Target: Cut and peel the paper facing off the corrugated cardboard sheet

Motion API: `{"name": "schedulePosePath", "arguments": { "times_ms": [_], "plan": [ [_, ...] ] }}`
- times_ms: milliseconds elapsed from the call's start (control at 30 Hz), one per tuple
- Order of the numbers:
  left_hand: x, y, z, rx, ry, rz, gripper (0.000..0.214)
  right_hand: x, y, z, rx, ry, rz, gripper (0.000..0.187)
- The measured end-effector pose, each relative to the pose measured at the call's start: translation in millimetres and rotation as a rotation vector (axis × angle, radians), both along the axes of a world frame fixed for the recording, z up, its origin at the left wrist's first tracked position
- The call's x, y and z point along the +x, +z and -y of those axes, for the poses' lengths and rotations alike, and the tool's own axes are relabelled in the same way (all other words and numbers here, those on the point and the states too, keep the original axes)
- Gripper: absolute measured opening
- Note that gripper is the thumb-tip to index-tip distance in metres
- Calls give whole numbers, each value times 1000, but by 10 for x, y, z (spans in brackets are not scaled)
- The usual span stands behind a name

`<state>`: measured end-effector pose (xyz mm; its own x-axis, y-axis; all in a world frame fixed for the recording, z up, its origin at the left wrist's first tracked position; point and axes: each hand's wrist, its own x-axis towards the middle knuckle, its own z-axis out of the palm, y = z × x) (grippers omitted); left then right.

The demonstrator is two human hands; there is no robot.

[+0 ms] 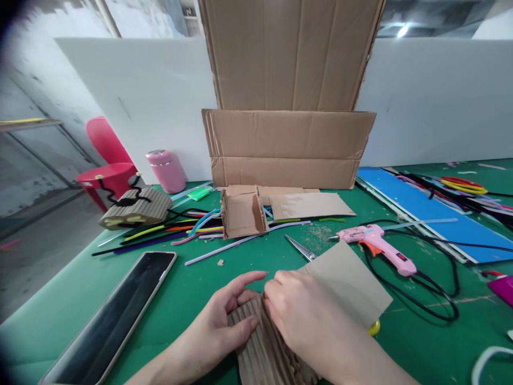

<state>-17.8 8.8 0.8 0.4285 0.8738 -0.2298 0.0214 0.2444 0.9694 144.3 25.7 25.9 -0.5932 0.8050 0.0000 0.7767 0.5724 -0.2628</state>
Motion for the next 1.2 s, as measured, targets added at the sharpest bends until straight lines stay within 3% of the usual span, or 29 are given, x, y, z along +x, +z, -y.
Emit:
{"name": "schedulePosePath", "arguments": {
  "times_ms": [133, 400, 500, 667, 1033, 1200],
  "plan": [
    [21, 15, 7, -2, 29, 35, 52, -16, -43, -47, 68, -25, -91, 14],
    [-48, 9, -4, -114, 69, 153, 51, 179, -50, -97, -166, -189, -536, 9],
    [-57, -8, -12, -116, 72, 169, 51, 184, -32, -75, -210, -152, -624, 11],
    [-52, -8, -29, -114, 60, 166, 53, 156, 10, -30, -242, -38, -414, 11],
    [-12, 13, 4, -31, 37, 93, 51, -11, 34, 41, 29, -55, 68, 19],
    [-8, 2, 5, -5, 29, 79, 53, -162, 110, 41, 210, 83, 363, 18]
  ]
}}
